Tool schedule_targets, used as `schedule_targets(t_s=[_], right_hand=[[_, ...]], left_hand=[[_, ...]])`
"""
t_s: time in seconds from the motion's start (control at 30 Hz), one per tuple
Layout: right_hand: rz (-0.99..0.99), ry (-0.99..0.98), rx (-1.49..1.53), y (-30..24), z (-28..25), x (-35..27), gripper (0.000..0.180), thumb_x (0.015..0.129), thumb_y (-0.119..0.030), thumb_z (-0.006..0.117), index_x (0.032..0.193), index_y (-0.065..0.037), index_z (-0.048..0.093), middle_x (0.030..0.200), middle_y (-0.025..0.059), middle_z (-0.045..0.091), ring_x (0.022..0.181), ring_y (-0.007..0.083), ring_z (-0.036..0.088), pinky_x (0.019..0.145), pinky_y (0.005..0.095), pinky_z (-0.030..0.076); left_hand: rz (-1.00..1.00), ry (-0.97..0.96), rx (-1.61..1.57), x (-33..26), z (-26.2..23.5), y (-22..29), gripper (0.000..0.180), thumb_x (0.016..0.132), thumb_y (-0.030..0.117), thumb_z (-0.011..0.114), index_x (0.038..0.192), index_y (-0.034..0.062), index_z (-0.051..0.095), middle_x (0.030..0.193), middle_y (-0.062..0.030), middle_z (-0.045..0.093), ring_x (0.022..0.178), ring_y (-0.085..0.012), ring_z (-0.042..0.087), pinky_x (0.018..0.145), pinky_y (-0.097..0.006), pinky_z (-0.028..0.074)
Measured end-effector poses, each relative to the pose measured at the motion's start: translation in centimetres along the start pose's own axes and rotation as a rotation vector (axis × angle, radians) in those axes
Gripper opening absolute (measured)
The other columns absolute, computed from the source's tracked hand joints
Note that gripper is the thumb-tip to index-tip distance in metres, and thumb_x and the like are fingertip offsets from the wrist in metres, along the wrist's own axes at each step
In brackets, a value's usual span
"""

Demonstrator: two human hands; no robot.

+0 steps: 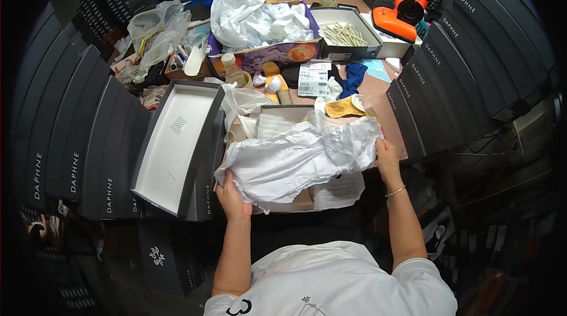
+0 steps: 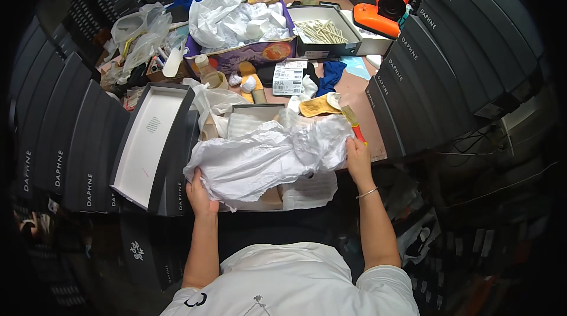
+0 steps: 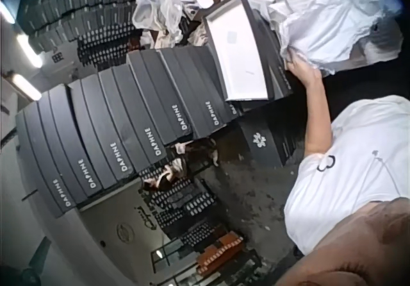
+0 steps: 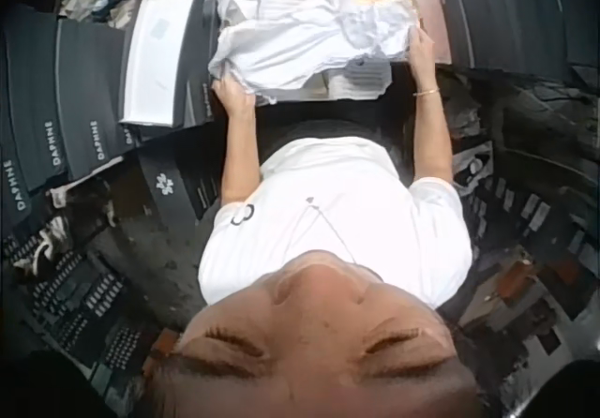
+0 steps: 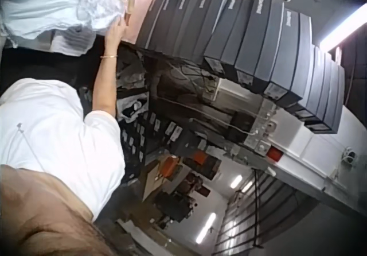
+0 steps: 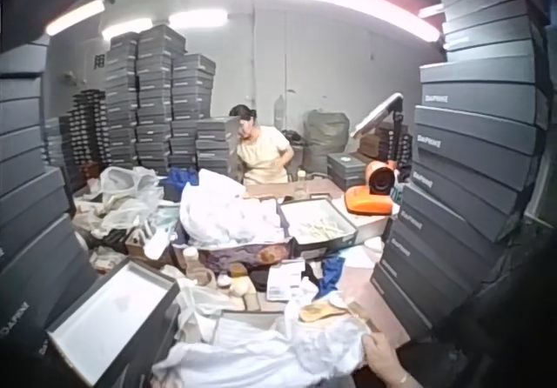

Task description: Inspecting, cleaning, and packing high-heeled shoes into boxes.

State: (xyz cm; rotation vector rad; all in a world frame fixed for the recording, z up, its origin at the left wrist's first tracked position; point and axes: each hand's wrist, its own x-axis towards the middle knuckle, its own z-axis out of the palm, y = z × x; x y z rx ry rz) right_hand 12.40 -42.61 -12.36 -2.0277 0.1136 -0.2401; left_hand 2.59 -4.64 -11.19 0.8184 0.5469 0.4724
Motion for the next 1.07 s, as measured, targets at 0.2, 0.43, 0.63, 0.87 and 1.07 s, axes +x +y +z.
schedule_targets(t_s=[0.2, 0.43, 0.63, 0.87, 1.07], right_hand=[[0.153, 0.143, 1.009, -0.9, -3.4, 6.1, 0.029, 0.099, -0.018, 0.044, 0.11, 0.004, 0.059, 0.104, 0.011, 0.065, 0.094, 0.0196, 0.065, 0.085, 0.0311, 0.052], [0.012, 0.267, 0.421, 4.7, -6.4, 15.0, 0.026, 0.099, -0.018, 0.046, 0.092, 0.001, 0.062, 0.079, 0.0021, 0.06, 0.07, 0.0081, 0.052, 0.062, 0.0269, 0.042], [0.096, 0.309, 0.276, 1.4, -5.6, 16.8, 0.021, 0.096, -0.018, 0.049, 0.084, -0.004, 0.061, 0.071, 0.0, 0.055, 0.065, 0.0071, 0.052, 0.053, 0.0264, 0.041], [-0.109, 0.285, 0.297, 0.3, -5.8, 21.8, 0.023, 0.092, -0.021, 0.055, 0.099, 0.0, 0.059, 0.081, 0.0069, 0.061, 0.071, 0.0165, 0.058, 0.062, 0.0297, 0.046], [-0.524, 0.044, -0.626, -4.7, 1.8, 17.9, 0.081, 0.085, -0.044, 0.066, 0.145, -0.004, 0.03, 0.15, 0.0217, 0.028, 0.136, 0.042, 0.03, 0.11, 0.0418, 0.028]], left_hand=[[-0.064, 0.103, -0.032, 0.1, -2.3, 0.8, 0.033, 0.092, 0.018, 0.059, 0.114, -0.0057, 0.055, 0.115, -0.0151, 0.061, 0.101, -0.0257, 0.062, 0.088, -0.038, 0.051], [-0.074, 0.159, -0.033, 0.3, -3.5, 0.5, 0.037, 0.094, 0.022, 0.057, 0.118, -0.0047, 0.053, 0.117, -0.0148, 0.059, 0.105, -0.026, 0.06, 0.087, -0.039, 0.051], [-0.062, 0.158, 0.015, -1.0, -2.4, 1.6, 0.037, 0.094, 0.025, 0.058, 0.119, -0.0023, 0.053, 0.116, -0.0143, 0.059, 0.102, -0.0251, 0.061, 0.086, -0.038, 0.051], [0.054, 0.019, 0.178, -1.7, -3.5, 1.9, 0.035, 0.095, 0.026, 0.06, 0.113, -0.0033, 0.057, 0.11, -0.0112, 0.062, 0.099, -0.0187, 0.06, 0.085, -0.033, 0.049], [0.101, 0.022, 0.112, -1.7, -2.1, 1.8, 0.035, 0.093, 0.027, 0.062, 0.114, -0.0014, 0.059, 0.109, -0.0056, 0.061, 0.102, -0.0144, 0.055, 0.091, -0.03, 0.041]])
